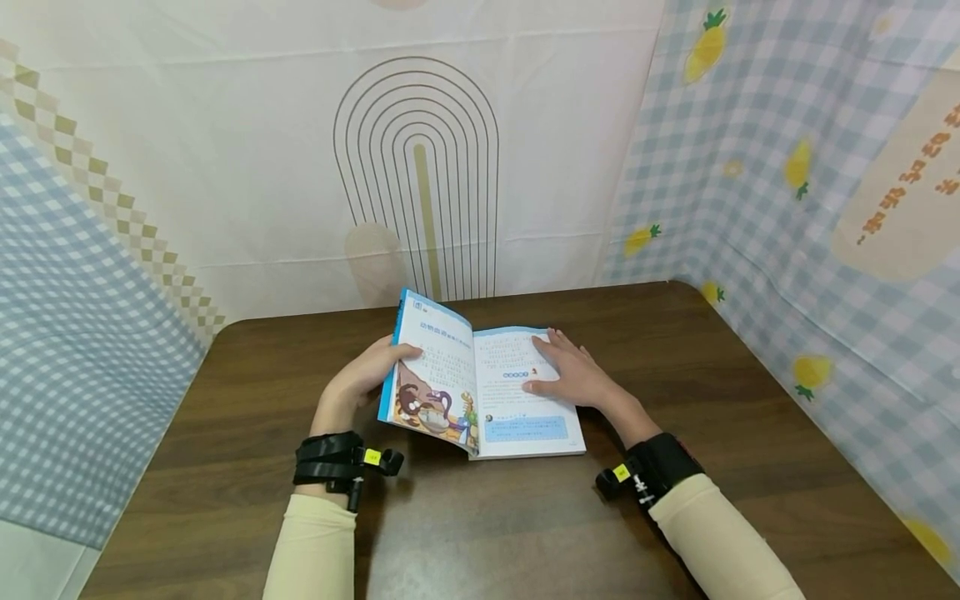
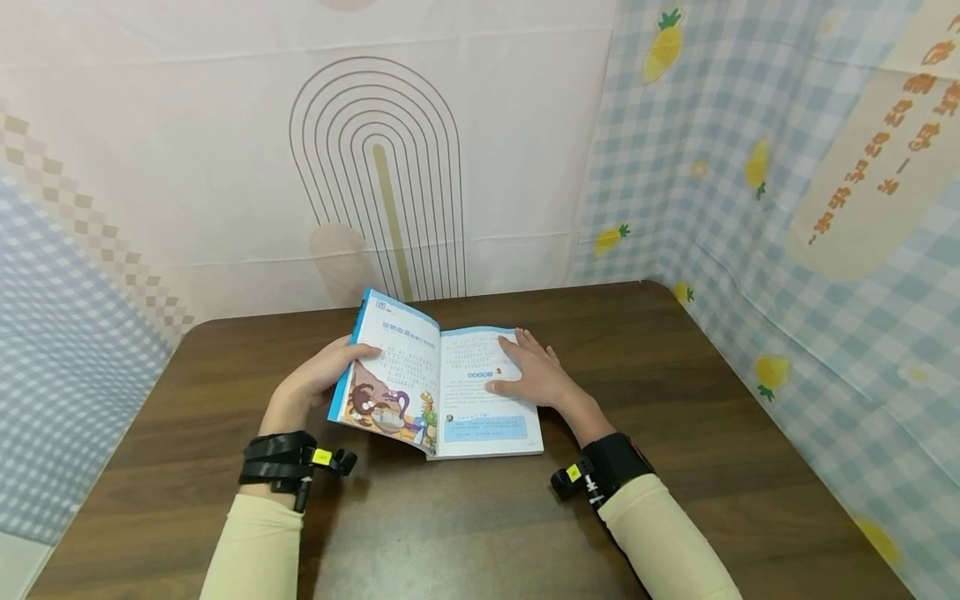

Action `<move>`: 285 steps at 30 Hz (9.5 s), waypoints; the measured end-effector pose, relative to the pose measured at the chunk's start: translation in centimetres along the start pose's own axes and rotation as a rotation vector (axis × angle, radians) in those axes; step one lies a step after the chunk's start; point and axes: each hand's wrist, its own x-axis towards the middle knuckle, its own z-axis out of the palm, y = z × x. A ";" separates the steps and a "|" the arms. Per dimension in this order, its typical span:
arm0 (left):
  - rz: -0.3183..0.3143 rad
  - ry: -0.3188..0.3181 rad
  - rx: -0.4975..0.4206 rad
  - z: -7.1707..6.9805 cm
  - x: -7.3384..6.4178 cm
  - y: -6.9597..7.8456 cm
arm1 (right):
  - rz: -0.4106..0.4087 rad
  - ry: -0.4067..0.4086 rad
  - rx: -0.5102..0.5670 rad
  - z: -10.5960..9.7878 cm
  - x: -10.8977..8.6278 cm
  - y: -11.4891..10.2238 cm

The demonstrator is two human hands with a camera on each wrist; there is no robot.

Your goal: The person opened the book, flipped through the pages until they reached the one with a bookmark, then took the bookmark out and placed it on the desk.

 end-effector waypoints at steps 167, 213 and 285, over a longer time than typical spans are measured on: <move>-0.003 -0.008 -0.001 -0.1 0.1 0.1 | -0.088 -0.057 0.767 -1.1 -0.7 -4.1; -0.015 -0.004 -0.001 0.1 0.2 0.3 | -0.186 -0.115 0.742 0.2 -0.8 -7.2; 0.024 -0.043 0.037 0.2 0.3 0.2 | -0.387 -0.105 0.399 0.9 -2.1 -9.0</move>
